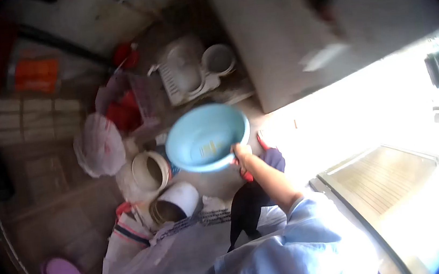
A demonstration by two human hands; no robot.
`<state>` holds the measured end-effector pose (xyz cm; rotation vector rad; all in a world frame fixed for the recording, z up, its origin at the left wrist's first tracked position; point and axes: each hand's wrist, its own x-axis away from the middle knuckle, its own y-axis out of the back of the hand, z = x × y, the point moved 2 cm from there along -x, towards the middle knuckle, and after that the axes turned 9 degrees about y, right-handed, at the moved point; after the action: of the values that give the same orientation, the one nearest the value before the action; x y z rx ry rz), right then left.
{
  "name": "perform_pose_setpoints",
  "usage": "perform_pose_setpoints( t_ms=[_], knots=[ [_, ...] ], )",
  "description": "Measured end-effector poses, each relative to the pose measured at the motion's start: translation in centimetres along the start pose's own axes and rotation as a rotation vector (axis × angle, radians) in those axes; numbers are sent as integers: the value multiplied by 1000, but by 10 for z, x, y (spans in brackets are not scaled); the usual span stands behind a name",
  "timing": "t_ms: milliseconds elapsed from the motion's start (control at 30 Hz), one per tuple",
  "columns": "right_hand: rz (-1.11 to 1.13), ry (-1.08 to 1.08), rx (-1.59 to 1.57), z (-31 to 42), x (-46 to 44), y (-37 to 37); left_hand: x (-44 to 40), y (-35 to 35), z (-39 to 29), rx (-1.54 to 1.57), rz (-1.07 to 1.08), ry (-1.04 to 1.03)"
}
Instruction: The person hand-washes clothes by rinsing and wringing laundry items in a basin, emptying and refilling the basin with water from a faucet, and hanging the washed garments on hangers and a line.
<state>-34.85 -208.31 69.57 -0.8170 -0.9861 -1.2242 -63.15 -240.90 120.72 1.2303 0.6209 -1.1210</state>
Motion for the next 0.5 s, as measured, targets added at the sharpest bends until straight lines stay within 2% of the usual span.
perform_pose_setpoints(
  t_ms=[33, 67, 133, 200, 267, 333, 400, 467, 500],
  knots=[
    [50, -31, -72, -14, 5, 26, -2, 5, 5, -4, -26, 21],
    [-47, 7, -158, -19, 19, 48, -5, 8, 9, -15, -48, 44],
    [-46, -44, -203, -34, 27, 106, -10, 17, 8, -41, -84, 89],
    [-24, -47, -288, -54, 21, 162, -15, 23, -7, -62, -83, 122],
    [-117, -27, -363, -66, 26, 217, -17, 24, -27, -92, -52, 158],
    [-189, 14, -393, -68, 30, 311, -8, 32, -79, -153, 63, 182],
    [-272, -23, -404, -76, 27, 350, 5, 34, -120, -239, 119, 201],
    [-398, 156, -520, -78, 40, 421, 46, 45, -179, -418, 230, 206],
    [-367, 119, -531, -77, 40, 461, 67, 59, -212, -503, 298, 193]
  ],
)
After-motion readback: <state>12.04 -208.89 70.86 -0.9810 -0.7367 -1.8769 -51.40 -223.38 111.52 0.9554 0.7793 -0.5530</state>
